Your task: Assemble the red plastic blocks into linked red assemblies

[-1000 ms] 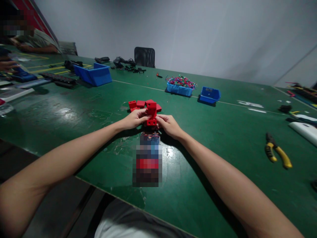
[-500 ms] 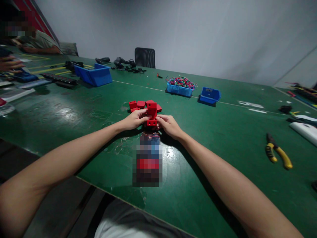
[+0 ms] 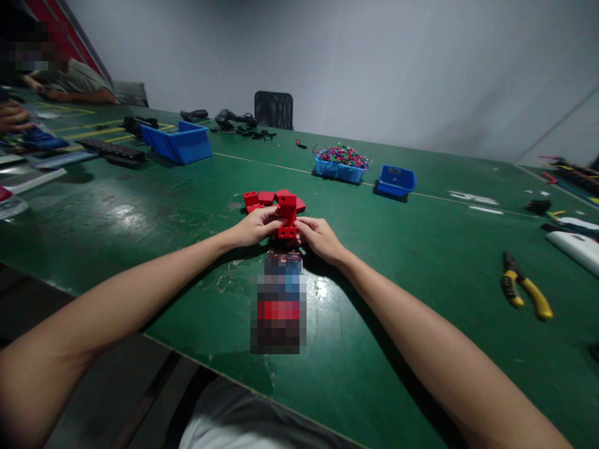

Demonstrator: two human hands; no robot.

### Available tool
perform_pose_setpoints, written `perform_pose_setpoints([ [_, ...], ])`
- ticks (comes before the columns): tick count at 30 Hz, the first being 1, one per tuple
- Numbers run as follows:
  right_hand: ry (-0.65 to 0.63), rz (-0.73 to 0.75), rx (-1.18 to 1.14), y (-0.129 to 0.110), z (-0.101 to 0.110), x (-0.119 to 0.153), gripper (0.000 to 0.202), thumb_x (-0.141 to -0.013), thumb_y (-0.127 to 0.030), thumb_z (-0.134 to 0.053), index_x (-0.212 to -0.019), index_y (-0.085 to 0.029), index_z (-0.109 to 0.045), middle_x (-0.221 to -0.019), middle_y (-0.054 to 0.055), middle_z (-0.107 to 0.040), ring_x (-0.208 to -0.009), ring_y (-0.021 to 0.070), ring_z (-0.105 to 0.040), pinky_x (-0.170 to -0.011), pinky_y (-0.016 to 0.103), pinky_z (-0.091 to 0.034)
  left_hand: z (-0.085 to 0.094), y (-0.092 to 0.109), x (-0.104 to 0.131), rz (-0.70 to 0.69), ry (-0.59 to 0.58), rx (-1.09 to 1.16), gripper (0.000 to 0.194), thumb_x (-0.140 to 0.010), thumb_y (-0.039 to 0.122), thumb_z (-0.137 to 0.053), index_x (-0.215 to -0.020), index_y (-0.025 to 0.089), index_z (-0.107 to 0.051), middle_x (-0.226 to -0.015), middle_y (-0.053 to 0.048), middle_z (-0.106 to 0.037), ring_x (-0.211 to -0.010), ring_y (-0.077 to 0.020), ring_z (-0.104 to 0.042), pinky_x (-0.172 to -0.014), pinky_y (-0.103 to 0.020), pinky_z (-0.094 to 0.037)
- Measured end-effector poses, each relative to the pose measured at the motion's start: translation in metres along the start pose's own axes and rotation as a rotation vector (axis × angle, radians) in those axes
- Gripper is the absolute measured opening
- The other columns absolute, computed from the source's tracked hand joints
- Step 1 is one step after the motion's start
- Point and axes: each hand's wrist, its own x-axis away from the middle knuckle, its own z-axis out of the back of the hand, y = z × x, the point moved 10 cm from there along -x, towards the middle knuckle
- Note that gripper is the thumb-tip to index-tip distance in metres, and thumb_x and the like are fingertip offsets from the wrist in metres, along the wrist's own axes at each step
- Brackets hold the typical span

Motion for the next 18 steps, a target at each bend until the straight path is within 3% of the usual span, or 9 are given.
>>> perform_pose_setpoints([
  [5, 0.015, 0.004, 0.020, -0.0008, 0.0011, -0.0001, 0.035, -0.081, -0.044, -0.064, -0.104, -0.018, -0.071, -0.077, 0.002, -0.070, -0.060, 0.0109, -0.057, -0.060, 0.025, -0.046, 0.0001, 0.0014, -0.0004, -0.007, 0.016, -0.013, 0.034, -0.086, 0.033, -0.055, -0.109, 0.009, -0.059, -0.099, -0.010, -0.065, -0.086, -0.0165, -0.062, -0.077, -0.030, -0.050],
  [11, 0.039, 0.025, 0.077, -0.0048, 0.0019, 0.0004, 0.036, -0.082, -0.047, -0.061, -0.101, -0.017, -0.071, -0.072, 0.001, -0.068, -0.056, 0.0105, -0.054, -0.057, 0.024, -0.043, 0.0023, -0.0047, -0.0001, 0.075, 0.065, 0.026, 0.037, -0.087, 0.033, -0.052, -0.114, 0.009, -0.058, -0.089, -0.007, -0.067, -0.070, -0.0123, -0.060, -0.066, -0.025, -0.049],
  [18, 0.092, 0.062, 0.248, -0.0078, 0.0062, 0.0008, 0.041, -0.084, -0.051, -0.056, -0.102, -0.016, -0.069, -0.070, 0.001, -0.067, -0.055, 0.0124, -0.055, -0.055, 0.025, -0.044, 0.0044, -0.0028, -0.0027, 0.049, 0.107, 0.053, 0.037, -0.086, 0.030, -0.053, -0.114, 0.008, -0.060, -0.103, -0.011, -0.068, -0.091, -0.0186, -0.063, -0.084, -0.032, -0.049],
])
